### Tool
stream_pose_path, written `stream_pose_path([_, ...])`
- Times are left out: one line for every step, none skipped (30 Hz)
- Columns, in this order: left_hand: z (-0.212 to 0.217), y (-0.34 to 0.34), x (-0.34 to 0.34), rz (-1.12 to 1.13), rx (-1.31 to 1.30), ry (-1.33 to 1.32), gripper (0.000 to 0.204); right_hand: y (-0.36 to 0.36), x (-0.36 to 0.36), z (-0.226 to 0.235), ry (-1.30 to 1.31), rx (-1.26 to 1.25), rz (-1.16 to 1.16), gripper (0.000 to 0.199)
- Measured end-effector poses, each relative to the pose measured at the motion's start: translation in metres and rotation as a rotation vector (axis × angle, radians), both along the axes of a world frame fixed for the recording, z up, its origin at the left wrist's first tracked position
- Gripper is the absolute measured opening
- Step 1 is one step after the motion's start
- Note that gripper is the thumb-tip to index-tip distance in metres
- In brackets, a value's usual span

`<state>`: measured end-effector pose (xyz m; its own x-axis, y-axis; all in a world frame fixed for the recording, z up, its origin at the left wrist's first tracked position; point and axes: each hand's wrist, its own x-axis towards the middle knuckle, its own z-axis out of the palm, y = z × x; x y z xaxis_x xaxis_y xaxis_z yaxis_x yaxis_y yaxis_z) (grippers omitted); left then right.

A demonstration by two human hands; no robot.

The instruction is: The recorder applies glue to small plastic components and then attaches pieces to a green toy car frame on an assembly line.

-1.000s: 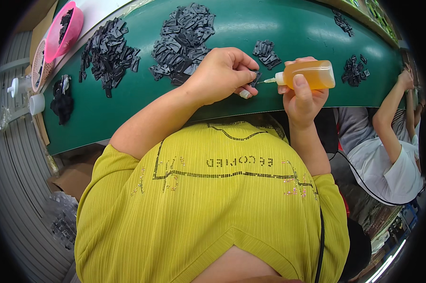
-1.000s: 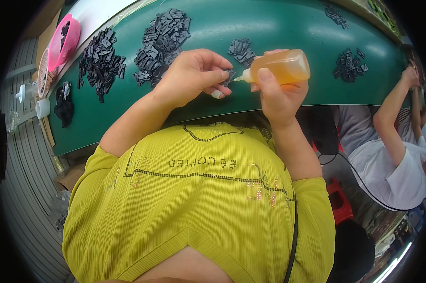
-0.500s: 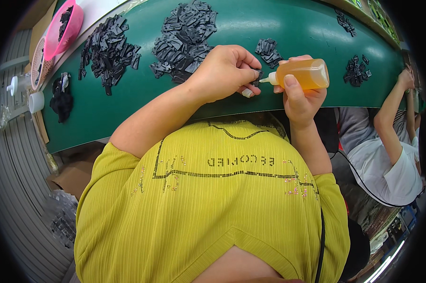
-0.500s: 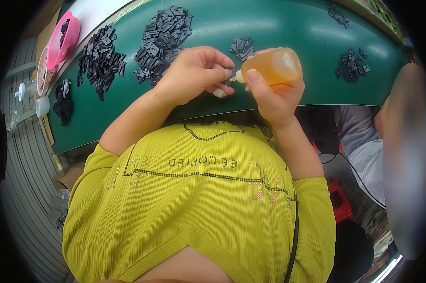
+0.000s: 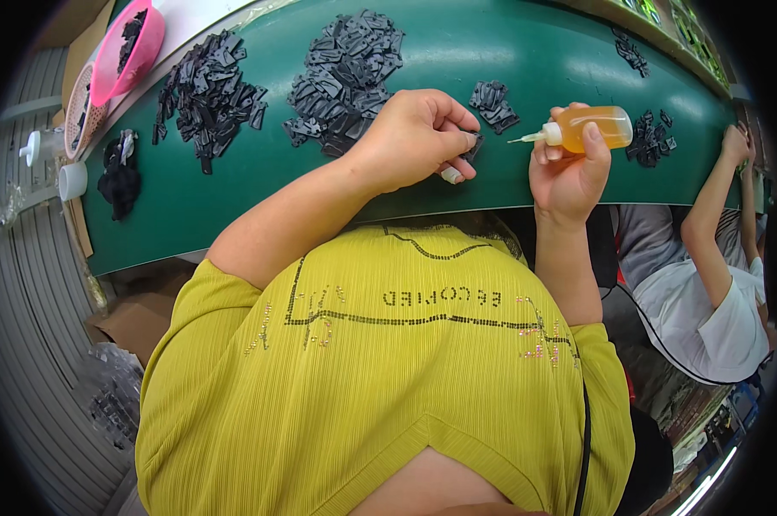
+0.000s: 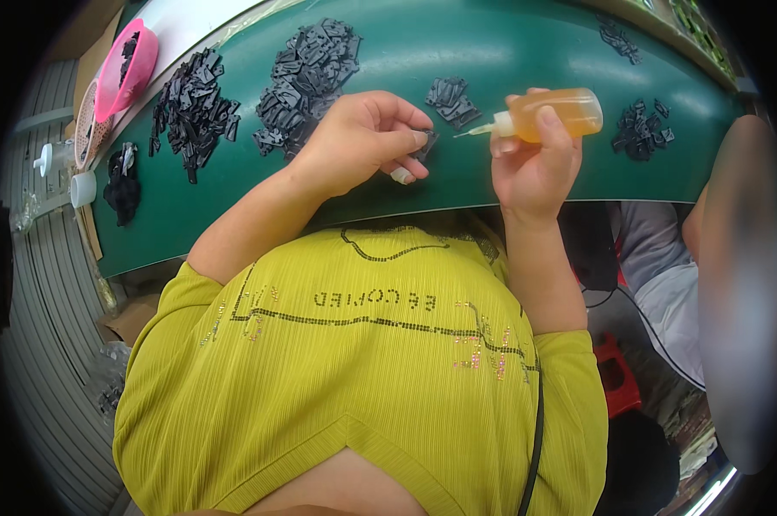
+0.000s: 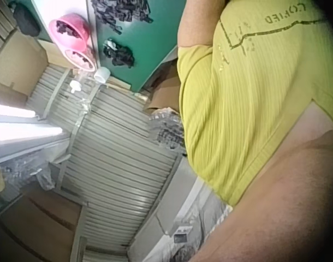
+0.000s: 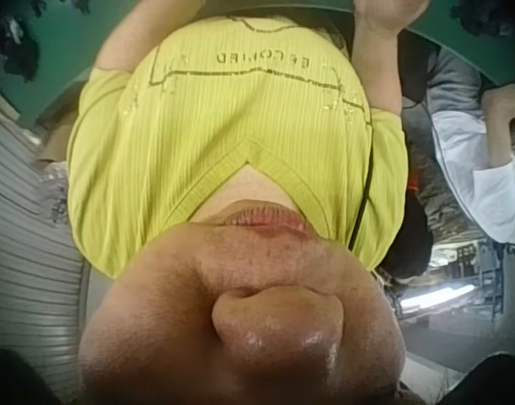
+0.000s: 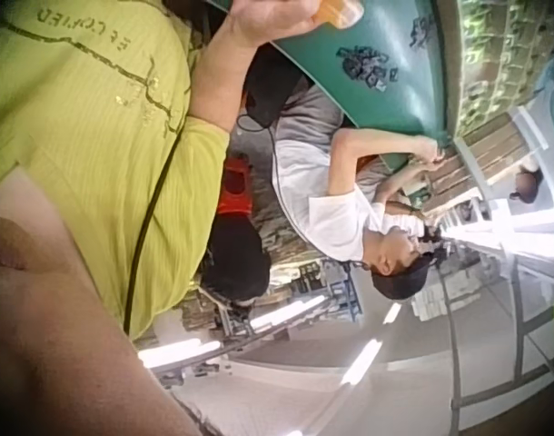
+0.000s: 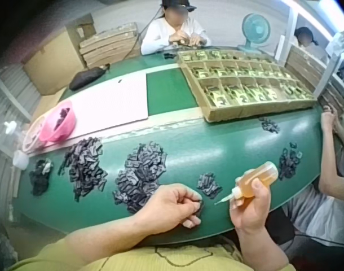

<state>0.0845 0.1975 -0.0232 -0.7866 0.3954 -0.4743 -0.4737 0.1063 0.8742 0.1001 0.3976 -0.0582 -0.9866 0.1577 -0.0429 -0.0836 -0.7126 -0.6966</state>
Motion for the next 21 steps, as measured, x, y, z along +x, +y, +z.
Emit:
stream_pose_path([0.002, -0.001, 0.001, 0.005, -0.038, 0.045, 0.021, 0.000, -0.001, -0.002, -0.008, -0.002, -0.006, 0.030])
stream_pose_path([0.003, 0.001, 0.001, 0.022, -0.047, 0.059, 0.021, 0.001, -0.002, -0.003, 0.007, -0.010, 0.010, 0.030])
stream_pose_path([0.003, 0.006, -0.001, 0.029, -0.056, 0.178, 0.020, 0.003, 0.000, -0.002, 0.011, -0.037, 0.003, 0.030])
stream_pose_path([0.003, 0.008, -0.005, 0.045, -0.079, 0.292, 0.020, 0.002, 0.000, -0.003, 0.010, -0.074, 0.007, 0.031])
stream_pose_path([0.005, 0.010, -0.010, 0.018, -0.122, 0.378, 0.021, 0.004, 0.001, -0.004, -0.003, -0.107, 0.023, 0.033])
stream_pose_path([0.005, 0.015, -0.015, -0.011, -0.170, 0.461, 0.021, 0.007, 0.002, -0.007, 0.025, -0.086, 0.036, 0.033])
stream_pose_path([-0.001, 0.017, -0.022, -0.006, -0.309, 0.726, 0.023, 0.009, 0.002, -0.008, 0.038, -0.061, 0.018, 0.033])
stream_pose_path([-0.010, 0.017, -0.026, -0.007, -0.451, 0.985, 0.025, 0.006, 0.003, -0.004, 0.028, -0.050, 0.000, 0.034])
stream_pose_path([-0.017, 0.015, -0.027, 0.042, -0.446, 1.031, 0.025, 0.003, 0.002, -0.005, 0.029, -0.043, 0.015, 0.034])
stream_pose_path([-0.011, 0.011, -0.025, 0.050, -0.460, 1.039, 0.025, 0.006, 0.004, -0.005, 0.025, -0.023, 0.002, 0.033])
stream_pose_path([-0.002, 0.006, -0.021, 0.077, -0.480, 1.046, 0.022, 0.006, 0.004, -0.005, 0.035, -0.031, 0.013, 0.033])
stream_pose_path([0.004, -0.001, -0.018, 0.103, -0.499, 1.052, 0.020, 0.006, 0.004, -0.006, 0.036, -0.022, 0.025, 0.033])
stream_pose_path([0.006, -0.015, -0.019, 0.111, -0.561, 1.109, 0.018, 0.006, 0.005, -0.006, 0.034, -0.010, 0.033, 0.033])
stream_pose_path([0.007, -0.031, -0.022, 0.136, -0.647, 1.107, 0.017, 0.005, 0.005, -0.005, 0.039, -0.015, 0.033, 0.033])
stream_pose_path([0.008, -0.050, -0.027, 0.181, -0.740, 1.051, 0.015, 0.004, 0.006, -0.004, 0.039, -0.006, 0.025, 0.033])
stream_pose_path([0.009, -0.070, -0.031, 0.269, -0.845, 1.037, 0.015, 0.002, 0.005, -0.004, 0.041, 0.003, 0.019, 0.032])
stream_pose_path([0.012, -0.091, -0.037, 0.316, -0.992, 0.986, 0.016, 0.001, 0.004, -0.004, 0.045, -0.001, 0.016, 0.032])
stream_pose_path([0.009, -0.113, -0.043, 0.359, -1.119, 0.917, 0.018, 0.001, 0.004, -0.003, 0.041, 0.019, 0.007, 0.032])
stream_pose_path([0.004, -0.137, -0.050, 0.387, -1.236, 0.952, 0.021, 0.001, 0.003, -0.003, 0.038, 0.038, 0.003, 0.032])
stream_pose_path([0.006, -0.154, -0.057, 0.427, -1.317, 0.883, 0.026, 0.000, 0.003, -0.002, 0.043, 0.038, 0.003, 0.032])
stream_pose_path([0.006, -0.171, -0.065, 0.443, -1.357, 0.844, 0.029, -0.001, 0.003, 0.000, 0.033, 0.056, 0.001, 0.031])
